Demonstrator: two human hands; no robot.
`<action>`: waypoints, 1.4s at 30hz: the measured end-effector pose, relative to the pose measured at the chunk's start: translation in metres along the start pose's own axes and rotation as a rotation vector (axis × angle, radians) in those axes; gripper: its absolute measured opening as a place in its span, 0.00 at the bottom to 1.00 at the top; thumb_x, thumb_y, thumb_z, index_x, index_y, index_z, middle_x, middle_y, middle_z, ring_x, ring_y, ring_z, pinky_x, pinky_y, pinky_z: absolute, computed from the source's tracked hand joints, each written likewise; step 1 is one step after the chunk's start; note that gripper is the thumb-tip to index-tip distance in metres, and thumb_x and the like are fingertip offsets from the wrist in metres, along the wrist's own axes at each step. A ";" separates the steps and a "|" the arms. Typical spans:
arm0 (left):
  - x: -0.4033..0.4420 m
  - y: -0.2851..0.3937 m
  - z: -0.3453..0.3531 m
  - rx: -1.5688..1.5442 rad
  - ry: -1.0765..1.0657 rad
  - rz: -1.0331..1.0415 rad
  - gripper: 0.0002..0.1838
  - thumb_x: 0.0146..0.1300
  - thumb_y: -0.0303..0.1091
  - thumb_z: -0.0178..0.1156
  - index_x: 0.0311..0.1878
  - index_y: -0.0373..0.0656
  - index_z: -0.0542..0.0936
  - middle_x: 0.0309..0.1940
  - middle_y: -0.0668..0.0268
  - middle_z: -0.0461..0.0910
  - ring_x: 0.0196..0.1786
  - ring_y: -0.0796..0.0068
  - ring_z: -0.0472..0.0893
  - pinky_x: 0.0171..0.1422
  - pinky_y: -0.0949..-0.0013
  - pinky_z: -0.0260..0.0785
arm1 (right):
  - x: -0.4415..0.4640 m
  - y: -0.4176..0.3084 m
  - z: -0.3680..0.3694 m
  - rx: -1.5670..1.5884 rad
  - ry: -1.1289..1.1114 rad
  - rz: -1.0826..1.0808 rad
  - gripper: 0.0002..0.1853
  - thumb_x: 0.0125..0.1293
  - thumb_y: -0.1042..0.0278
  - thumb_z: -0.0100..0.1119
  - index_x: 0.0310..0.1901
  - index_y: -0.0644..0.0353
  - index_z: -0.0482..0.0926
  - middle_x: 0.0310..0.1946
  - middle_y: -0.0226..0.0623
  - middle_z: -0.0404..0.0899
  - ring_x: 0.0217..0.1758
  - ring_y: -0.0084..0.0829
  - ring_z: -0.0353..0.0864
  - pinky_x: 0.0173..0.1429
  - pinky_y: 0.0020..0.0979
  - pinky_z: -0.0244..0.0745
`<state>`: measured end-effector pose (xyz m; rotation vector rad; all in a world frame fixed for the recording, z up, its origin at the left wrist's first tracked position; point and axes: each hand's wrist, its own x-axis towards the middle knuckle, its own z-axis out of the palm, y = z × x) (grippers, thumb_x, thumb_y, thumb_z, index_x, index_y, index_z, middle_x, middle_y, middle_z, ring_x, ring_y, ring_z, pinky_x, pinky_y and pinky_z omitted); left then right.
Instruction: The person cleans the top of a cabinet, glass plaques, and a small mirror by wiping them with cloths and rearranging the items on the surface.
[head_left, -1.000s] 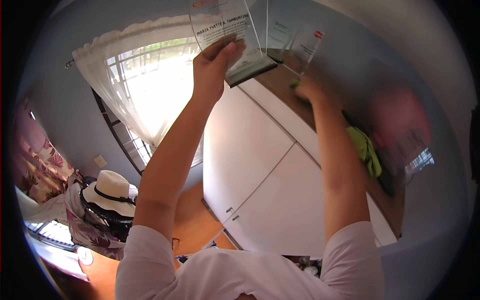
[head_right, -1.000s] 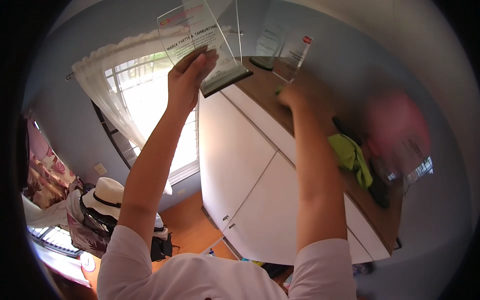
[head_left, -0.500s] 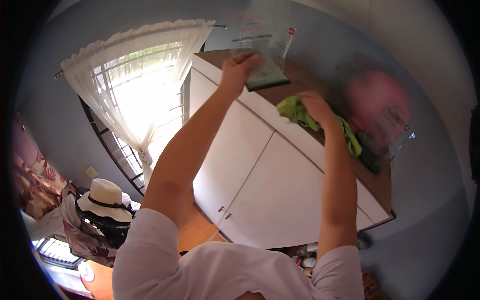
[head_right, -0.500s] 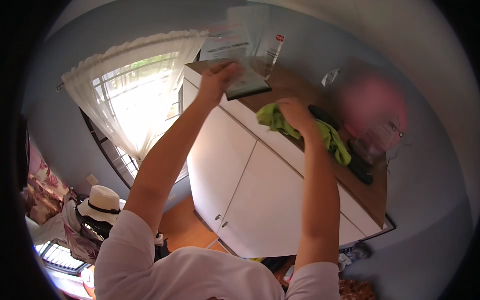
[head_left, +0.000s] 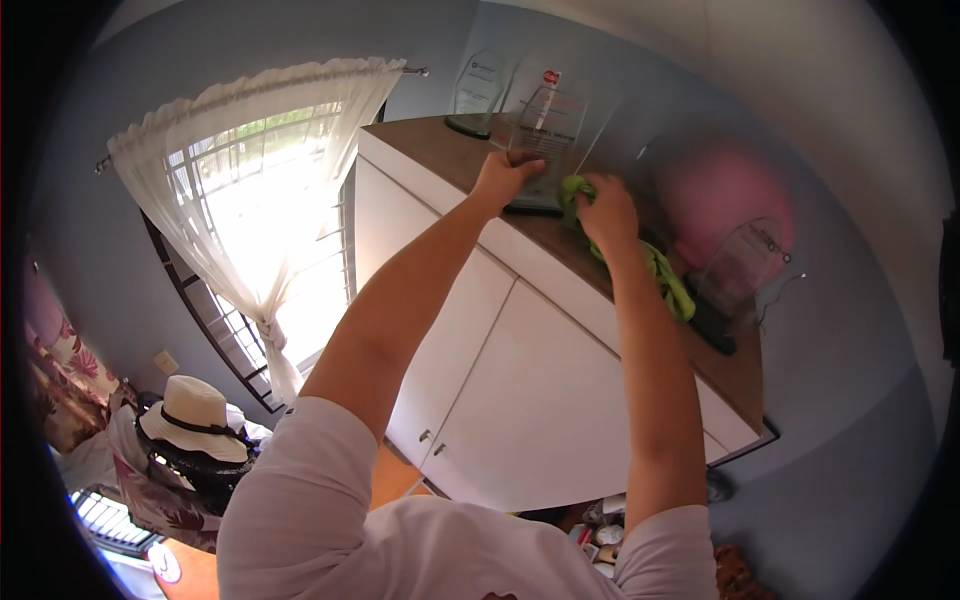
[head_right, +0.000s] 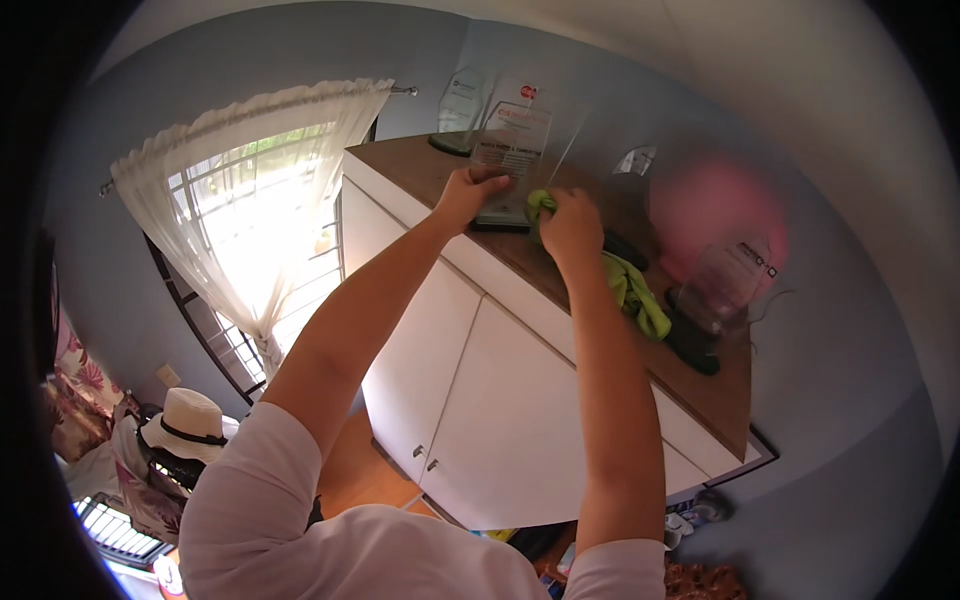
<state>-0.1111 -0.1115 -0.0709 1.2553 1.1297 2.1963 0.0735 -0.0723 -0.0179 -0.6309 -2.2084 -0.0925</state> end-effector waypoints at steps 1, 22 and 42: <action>0.003 -0.001 -0.002 -0.005 -0.022 0.004 0.21 0.54 0.32 0.64 0.48 0.29 0.76 0.41 0.57 0.80 0.44 0.72 0.77 0.52 0.70 0.66 | 0.001 0.000 0.007 -0.116 -0.011 -0.021 0.11 0.52 0.67 0.59 0.38 0.58 0.81 0.43 0.42 0.75 0.47 0.41 0.74 0.50 0.40 0.70; -0.024 0.018 0.004 0.435 0.412 0.192 0.33 0.54 0.42 0.64 0.60 0.36 0.66 0.49 0.53 0.75 0.52 0.67 0.74 0.56 0.68 0.65 | 0.009 -0.025 0.041 0.344 -0.202 -0.154 0.14 0.53 0.62 0.59 0.41 0.58 0.81 0.40 0.47 0.78 0.45 0.44 0.77 0.48 0.39 0.72; -0.139 0.090 -0.062 -0.197 0.260 -0.265 0.18 0.58 0.33 0.61 0.44 0.27 0.73 0.34 0.58 0.77 0.36 0.70 0.79 0.38 0.71 0.74 | -0.039 -0.080 0.018 0.578 -0.760 -0.068 0.30 0.45 0.48 0.70 0.42 0.66 0.78 0.31 0.38 0.78 0.35 0.27 0.76 0.35 0.27 0.69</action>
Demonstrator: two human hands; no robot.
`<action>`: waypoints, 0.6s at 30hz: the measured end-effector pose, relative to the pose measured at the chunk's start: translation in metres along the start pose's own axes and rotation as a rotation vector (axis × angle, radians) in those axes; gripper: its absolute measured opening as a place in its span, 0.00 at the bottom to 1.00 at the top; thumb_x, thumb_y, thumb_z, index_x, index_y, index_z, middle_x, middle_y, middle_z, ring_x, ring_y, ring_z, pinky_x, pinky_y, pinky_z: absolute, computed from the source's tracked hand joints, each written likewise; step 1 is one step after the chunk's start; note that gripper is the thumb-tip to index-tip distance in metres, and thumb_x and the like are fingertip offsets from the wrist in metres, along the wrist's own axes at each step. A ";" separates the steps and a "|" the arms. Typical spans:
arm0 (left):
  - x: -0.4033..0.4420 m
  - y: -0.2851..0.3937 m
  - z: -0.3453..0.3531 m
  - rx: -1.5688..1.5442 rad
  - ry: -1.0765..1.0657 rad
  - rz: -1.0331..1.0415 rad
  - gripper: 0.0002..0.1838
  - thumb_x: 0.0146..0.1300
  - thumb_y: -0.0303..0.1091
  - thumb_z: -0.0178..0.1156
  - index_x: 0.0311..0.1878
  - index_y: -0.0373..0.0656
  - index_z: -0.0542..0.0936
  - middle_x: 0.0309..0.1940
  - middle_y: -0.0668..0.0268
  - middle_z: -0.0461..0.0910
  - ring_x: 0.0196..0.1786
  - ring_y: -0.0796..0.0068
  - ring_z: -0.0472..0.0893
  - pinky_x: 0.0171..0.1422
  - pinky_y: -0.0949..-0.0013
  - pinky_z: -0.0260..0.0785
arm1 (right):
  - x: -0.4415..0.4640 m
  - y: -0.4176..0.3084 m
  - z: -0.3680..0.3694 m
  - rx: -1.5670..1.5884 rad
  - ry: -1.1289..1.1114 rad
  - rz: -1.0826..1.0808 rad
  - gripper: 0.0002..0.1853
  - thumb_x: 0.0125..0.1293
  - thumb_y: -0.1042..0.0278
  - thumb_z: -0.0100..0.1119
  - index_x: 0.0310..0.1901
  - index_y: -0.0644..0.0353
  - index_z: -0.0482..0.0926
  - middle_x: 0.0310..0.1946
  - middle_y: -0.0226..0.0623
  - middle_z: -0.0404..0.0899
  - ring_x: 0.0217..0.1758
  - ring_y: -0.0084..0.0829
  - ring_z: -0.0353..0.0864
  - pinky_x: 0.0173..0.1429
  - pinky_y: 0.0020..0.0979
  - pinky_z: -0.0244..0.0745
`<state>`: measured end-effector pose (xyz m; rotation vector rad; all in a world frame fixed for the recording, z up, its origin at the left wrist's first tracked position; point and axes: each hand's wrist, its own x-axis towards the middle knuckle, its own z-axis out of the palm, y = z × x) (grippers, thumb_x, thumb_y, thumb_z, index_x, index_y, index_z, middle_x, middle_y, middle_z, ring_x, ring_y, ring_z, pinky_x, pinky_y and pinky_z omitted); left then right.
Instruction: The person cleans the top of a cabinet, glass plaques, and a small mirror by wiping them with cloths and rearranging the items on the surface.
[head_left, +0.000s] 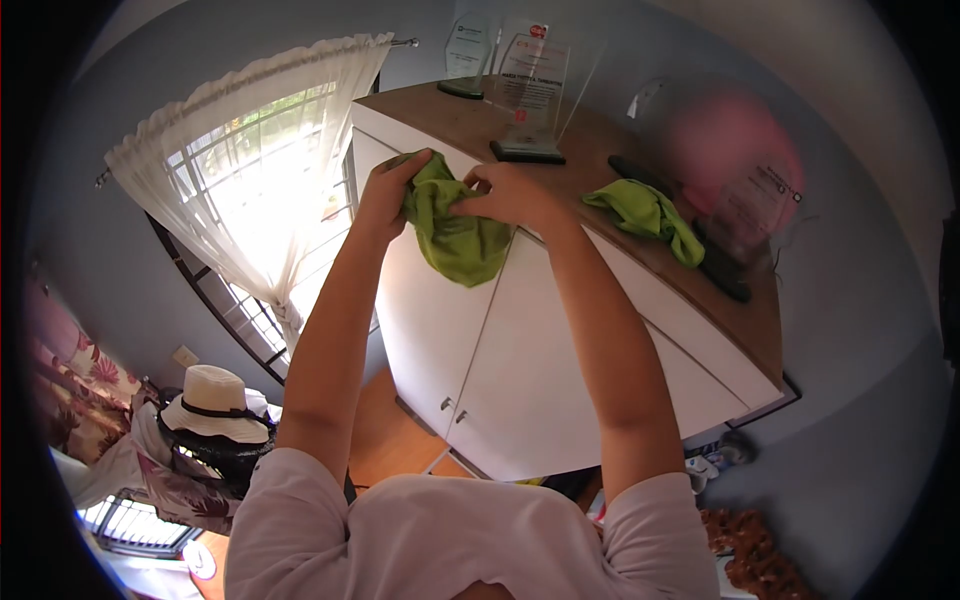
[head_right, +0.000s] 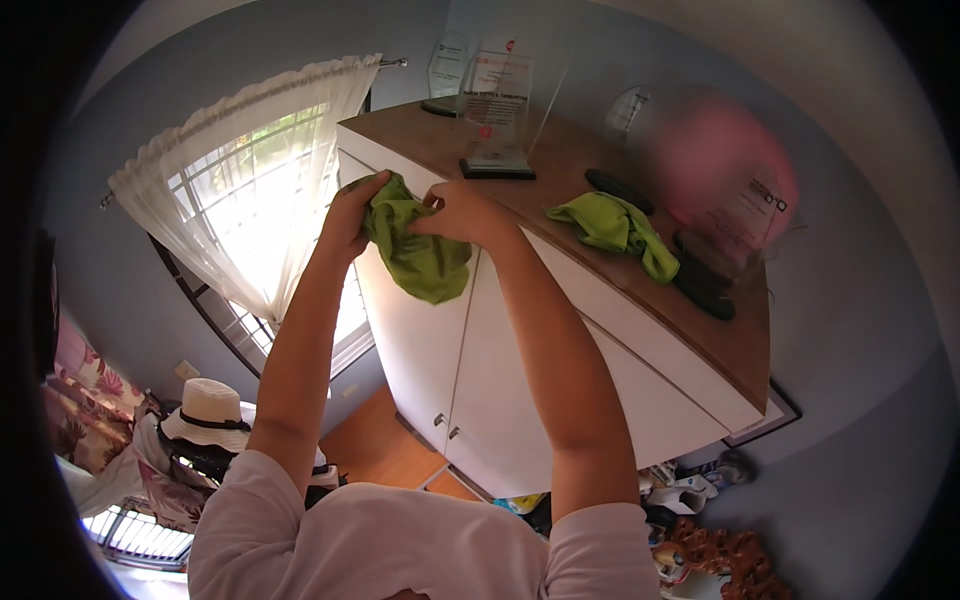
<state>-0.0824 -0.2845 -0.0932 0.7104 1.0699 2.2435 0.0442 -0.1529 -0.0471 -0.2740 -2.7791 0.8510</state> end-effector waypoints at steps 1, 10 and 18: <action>-0.002 0.005 0.006 0.010 -0.029 -0.006 0.18 0.58 0.34 0.61 0.44 0.27 0.73 0.34 0.58 0.77 0.35 0.70 0.79 0.38 0.71 0.74 | -0.003 -0.001 0.002 0.075 -0.024 0.028 0.30 0.45 0.47 0.69 0.42 0.65 0.78 0.32 0.38 0.78 0.36 0.27 0.76 0.36 0.27 0.69; 0.013 0.004 0.005 0.397 -0.056 0.073 0.19 0.58 0.40 0.61 0.45 0.33 0.75 0.36 0.60 0.77 0.38 0.72 0.78 0.43 0.70 0.71 | -0.023 0.013 0.001 0.434 0.009 -0.062 0.24 0.56 0.52 0.63 0.47 0.63 0.76 0.43 0.36 0.75 0.45 0.24 0.73 0.49 0.26 0.67; -0.004 -0.024 0.037 0.241 -0.139 0.217 0.20 0.62 0.41 0.57 0.49 0.34 0.76 0.40 0.64 0.78 0.43 0.79 0.75 0.48 0.72 0.67 | -0.003 0.026 0.039 0.734 0.473 -0.240 0.20 0.60 0.65 0.59 0.52 0.62 0.70 0.51 0.42 0.65 0.53 0.36 0.69 0.57 0.31 0.64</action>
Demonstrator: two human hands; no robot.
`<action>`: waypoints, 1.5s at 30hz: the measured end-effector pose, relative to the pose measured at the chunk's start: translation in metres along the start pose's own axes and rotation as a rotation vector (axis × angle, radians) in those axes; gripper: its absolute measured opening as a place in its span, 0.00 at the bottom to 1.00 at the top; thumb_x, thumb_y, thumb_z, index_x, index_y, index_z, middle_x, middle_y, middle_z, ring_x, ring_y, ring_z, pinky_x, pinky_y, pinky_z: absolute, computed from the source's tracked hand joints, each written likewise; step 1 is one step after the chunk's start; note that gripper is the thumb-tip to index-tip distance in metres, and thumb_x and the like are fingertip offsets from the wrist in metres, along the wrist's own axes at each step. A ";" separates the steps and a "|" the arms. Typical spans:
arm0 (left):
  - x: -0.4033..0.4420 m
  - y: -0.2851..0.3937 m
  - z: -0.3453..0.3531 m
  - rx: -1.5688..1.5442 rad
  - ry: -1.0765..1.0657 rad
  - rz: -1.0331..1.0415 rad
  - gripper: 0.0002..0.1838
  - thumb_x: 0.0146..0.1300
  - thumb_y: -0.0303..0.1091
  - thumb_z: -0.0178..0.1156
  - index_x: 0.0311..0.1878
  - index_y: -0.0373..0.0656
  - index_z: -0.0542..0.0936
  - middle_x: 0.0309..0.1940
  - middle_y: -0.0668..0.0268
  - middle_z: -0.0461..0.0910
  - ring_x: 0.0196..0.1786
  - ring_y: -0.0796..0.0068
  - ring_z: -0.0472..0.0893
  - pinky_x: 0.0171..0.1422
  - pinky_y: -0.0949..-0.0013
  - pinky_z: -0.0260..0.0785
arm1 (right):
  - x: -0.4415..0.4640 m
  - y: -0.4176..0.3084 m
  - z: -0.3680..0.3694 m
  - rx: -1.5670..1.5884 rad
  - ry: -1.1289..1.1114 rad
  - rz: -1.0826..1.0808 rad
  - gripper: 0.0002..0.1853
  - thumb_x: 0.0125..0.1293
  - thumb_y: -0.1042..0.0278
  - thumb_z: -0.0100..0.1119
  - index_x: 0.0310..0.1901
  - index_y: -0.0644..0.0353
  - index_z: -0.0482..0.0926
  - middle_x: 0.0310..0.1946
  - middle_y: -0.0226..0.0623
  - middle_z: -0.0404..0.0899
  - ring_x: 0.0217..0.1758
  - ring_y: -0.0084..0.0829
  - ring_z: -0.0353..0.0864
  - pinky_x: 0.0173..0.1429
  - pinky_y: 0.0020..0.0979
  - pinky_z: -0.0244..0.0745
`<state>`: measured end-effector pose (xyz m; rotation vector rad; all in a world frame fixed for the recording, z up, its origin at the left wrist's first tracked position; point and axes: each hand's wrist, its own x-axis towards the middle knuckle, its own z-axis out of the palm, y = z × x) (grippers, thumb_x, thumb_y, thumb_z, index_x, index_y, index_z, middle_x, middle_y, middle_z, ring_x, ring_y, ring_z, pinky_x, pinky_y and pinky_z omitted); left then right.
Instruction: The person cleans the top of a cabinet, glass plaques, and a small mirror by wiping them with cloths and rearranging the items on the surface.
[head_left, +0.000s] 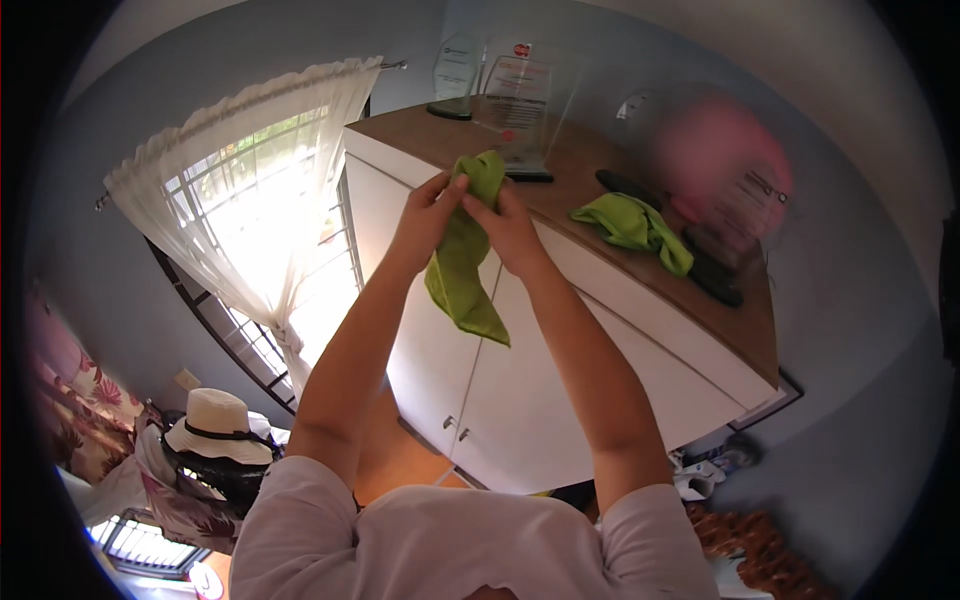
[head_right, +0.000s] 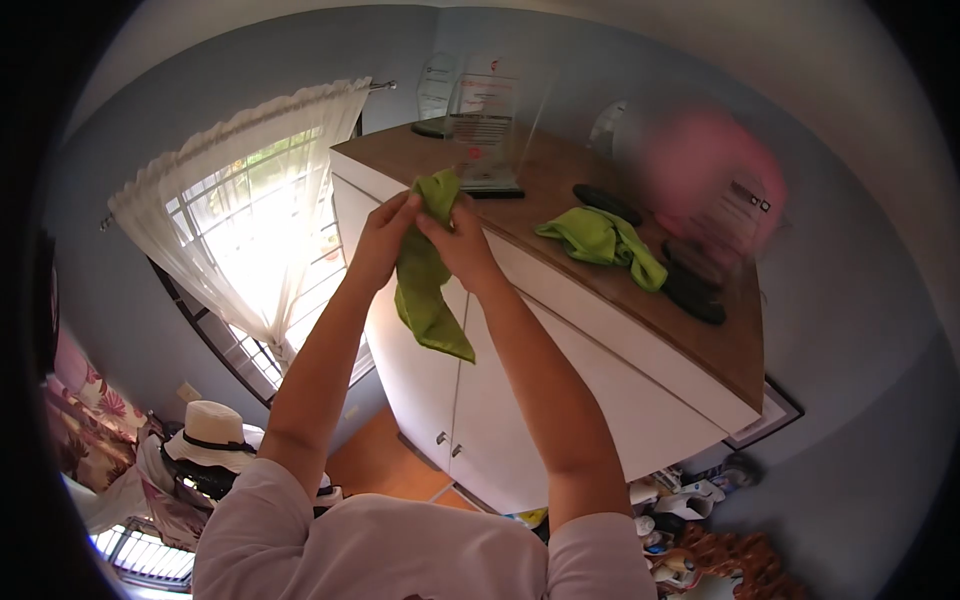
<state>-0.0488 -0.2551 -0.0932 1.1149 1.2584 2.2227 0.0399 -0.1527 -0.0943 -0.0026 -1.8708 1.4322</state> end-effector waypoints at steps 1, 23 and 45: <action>0.002 -0.003 0.000 0.061 -0.011 -0.016 0.18 0.63 0.40 0.56 0.47 0.34 0.77 0.39 0.65 0.79 0.43 0.79 0.75 0.49 0.72 0.67 | 0.001 0.004 0.000 -0.080 0.025 0.000 0.19 0.59 0.66 0.58 0.51 0.62 0.71 0.51 0.43 0.65 0.53 0.39 0.69 0.57 0.33 0.65; 0.127 -0.063 0.028 0.197 0.052 0.131 0.13 0.66 0.37 0.46 0.40 0.38 0.74 0.37 0.59 0.78 0.39 0.67 0.76 0.46 0.67 0.65 | 0.068 -0.035 -0.040 -1.187 0.090 -0.015 0.18 0.54 0.69 0.52 0.47 0.62 0.75 0.48 0.50 0.70 0.51 0.48 0.73 0.52 0.43 0.70; 0.115 -0.058 0.033 0.369 0.162 0.190 0.15 0.66 0.37 0.45 0.50 0.38 0.71 0.42 0.49 0.76 0.47 0.50 0.74 0.50 0.61 0.64 | 0.153 -0.045 -0.032 -1.373 0.452 -0.880 0.09 0.53 0.66 0.56 0.36 0.58 0.79 0.45 0.49 0.67 0.45 0.45 0.69 0.43 0.41 0.68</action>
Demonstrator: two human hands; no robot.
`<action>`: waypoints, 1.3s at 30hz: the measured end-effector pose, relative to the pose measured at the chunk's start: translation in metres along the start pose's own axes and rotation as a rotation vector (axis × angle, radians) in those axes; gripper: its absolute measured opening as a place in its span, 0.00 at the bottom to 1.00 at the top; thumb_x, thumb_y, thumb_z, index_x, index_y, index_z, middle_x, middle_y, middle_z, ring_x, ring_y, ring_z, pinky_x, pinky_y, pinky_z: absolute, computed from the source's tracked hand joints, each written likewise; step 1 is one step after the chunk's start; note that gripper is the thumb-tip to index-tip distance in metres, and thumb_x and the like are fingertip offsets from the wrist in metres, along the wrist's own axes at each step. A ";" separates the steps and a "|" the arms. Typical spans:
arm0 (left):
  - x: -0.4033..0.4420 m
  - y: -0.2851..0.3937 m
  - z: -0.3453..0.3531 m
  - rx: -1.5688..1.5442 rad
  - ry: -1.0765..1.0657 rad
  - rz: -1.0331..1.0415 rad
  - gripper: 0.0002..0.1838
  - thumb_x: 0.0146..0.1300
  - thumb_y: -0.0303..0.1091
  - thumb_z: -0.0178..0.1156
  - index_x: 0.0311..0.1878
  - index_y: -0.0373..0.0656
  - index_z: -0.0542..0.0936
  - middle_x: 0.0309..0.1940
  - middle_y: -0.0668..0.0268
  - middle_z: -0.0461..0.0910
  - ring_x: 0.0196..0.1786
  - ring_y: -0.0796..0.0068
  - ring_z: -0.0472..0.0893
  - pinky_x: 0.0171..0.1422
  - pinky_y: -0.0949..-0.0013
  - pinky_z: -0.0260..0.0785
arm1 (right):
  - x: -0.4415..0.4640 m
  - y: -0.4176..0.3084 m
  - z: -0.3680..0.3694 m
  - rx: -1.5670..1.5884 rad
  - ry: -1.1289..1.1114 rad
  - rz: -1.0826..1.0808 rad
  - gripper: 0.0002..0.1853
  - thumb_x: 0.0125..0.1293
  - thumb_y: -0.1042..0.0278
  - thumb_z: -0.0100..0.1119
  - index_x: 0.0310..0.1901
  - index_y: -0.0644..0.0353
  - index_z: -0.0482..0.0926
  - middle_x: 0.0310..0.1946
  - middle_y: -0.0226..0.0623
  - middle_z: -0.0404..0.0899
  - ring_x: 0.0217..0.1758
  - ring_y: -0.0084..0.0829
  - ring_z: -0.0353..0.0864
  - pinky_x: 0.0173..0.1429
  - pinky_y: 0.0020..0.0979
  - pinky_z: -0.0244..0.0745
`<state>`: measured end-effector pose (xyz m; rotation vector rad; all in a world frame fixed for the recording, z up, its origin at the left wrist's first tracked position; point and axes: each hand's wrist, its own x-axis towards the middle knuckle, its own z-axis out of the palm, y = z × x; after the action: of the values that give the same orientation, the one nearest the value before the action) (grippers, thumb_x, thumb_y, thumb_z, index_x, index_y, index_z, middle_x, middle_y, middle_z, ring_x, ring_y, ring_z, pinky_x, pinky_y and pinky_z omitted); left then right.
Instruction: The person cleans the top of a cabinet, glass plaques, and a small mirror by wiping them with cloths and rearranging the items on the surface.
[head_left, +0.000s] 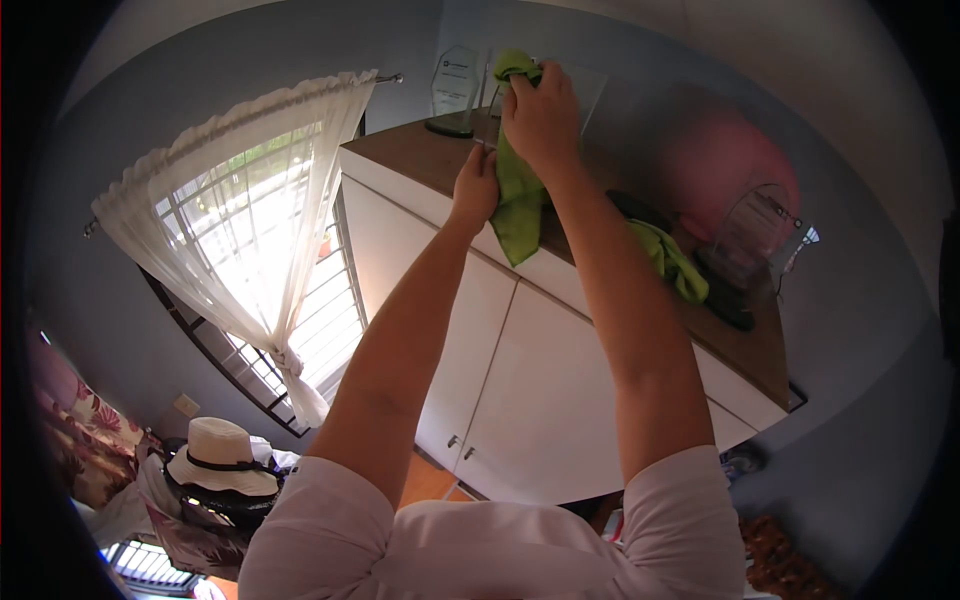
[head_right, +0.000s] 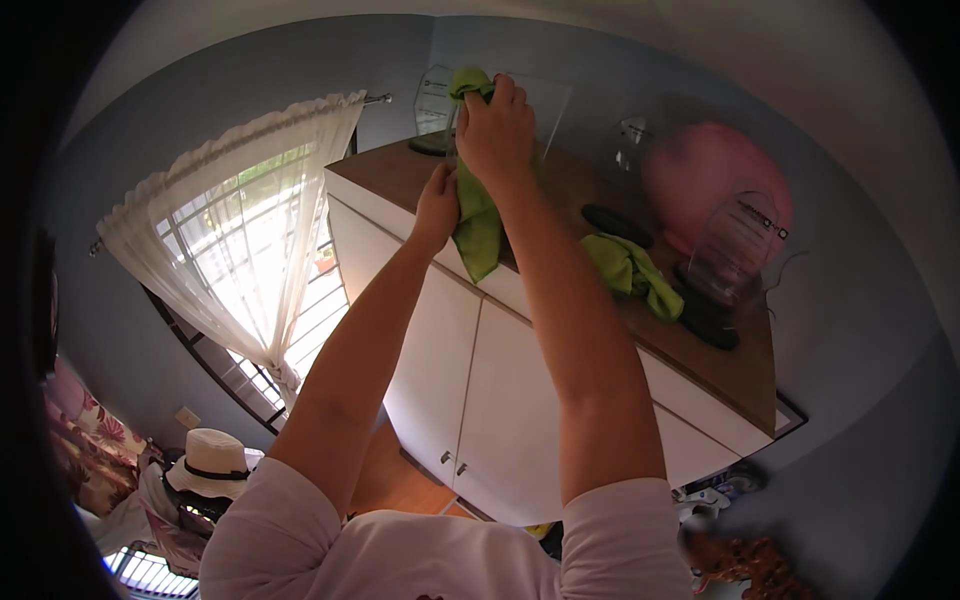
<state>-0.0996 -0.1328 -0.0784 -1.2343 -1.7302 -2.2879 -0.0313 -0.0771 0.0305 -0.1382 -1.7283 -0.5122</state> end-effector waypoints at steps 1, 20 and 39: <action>0.002 -0.007 0.002 0.011 0.027 0.027 0.15 0.66 0.37 0.45 0.49 0.38 0.71 0.41 0.49 0.76 0.46 0.50 0.74 0.49 0.61 0.64 | 0.002 0.000 0.001 0.015 -0.020 0.018 0.10 0.54 0.66 0.56 0.37 0.58 0.79 0.45 0.50 0.67 0.45 0.46 0.70 0.43 0.41 0.68; 0.006 -0.012 0.001 -0.029 -0.036 -0.018 0.19 0.65 0.41 0.47 0.52 0.36 0.70 0.45 0.48 0.76 0.50 0.50 0.74 0.52 0.61 0.64 | -0.020 0.020 -0.004 -0.055 -0.027 0.042 0.15 0.60 0.57 0.53 0.41 0.59 0.78 0.51 0.57 0.64 0.53 0.52 0.65 0.55 0.47 0.61; -0.003 -0.017 0.011 0.316 0.156 0.156 0.20 0.52 0.26 0.55 0.50 0.44 0.66 0.46 0.55 0.67 0.51 0.50 0.66 0.57 0.55 0.58 | -0.063 0.051 -0.020 0.895 -0.204 1.251 0.24 0.51 0.53 0.69 0.42 0.66 0.78 0.38 0.39 0.80 0.39 0.30 0.77 0.44 0.33 0.71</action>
<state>-0.0990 -0.1188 -0.0926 -1.0579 -1.7814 -1.8803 0.0200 -0.0278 -0.0140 -0.5689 -1.5549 1.1954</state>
